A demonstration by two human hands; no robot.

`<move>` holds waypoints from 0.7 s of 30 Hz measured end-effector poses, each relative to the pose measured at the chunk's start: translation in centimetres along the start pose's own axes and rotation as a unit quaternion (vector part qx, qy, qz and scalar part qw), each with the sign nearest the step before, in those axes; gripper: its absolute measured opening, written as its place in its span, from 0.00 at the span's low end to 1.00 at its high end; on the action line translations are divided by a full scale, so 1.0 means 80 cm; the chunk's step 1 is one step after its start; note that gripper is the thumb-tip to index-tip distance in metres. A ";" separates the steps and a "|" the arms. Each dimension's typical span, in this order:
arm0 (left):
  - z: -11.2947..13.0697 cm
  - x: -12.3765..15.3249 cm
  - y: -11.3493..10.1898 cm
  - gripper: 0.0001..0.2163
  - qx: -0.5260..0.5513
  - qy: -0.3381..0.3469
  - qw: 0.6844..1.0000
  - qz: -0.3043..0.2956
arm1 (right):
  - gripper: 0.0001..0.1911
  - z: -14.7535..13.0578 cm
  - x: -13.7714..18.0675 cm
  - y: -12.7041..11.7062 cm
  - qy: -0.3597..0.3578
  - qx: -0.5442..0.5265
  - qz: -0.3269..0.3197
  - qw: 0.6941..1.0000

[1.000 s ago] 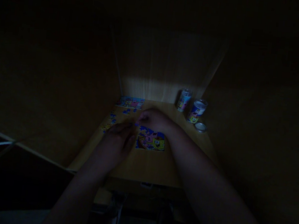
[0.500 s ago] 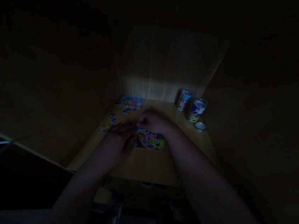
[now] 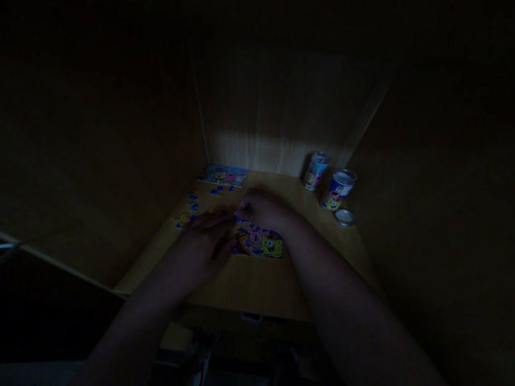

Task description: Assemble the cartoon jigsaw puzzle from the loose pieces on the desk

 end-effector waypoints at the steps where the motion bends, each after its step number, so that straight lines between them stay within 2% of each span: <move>1: 0.000 0.000 -0.001 0.16 -0.001 -0.002 1.000 -0.001 | 0.05 0.000 0.000 0.000 -0.003 0.004 0.003 1.000; 8: 0.001 0.000 0.001 0.17 -0.002 0.006 1.000 -0.004 | 0.06 0.004 -0.002 0.003 -0.004 0.015 0.013 1.000; 13: 0.000 0.002 0.004 0.17 -0.006 0.008 1.000 -0.005 | 0.05 0.001 0.004 -0.016 0.018 0.019 0.029 0.999; 17: -0.001 0.003 0.005 0.19 -0.003 0.008 1.000 -0.001 | 0.03 0.001 0.013 -0.035 0.036 0.025 -0.010 0.999; 21: -0.002 0.005 0.007 0.21 -0.005 0.006 1.000 -0.009 | 0.02 0.003 0.017 -0.035 0.055 -0.007 -0.072 0.996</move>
Point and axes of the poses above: each hand's wrist, its own x-axis away from the middle knuckle, its own y-axis out of the palm, z = x × y, the point moved 4 cm from there along -x, towards the middle knuckle, and after that the axes turned 3 degrees about -z, right-handed, at the moved point
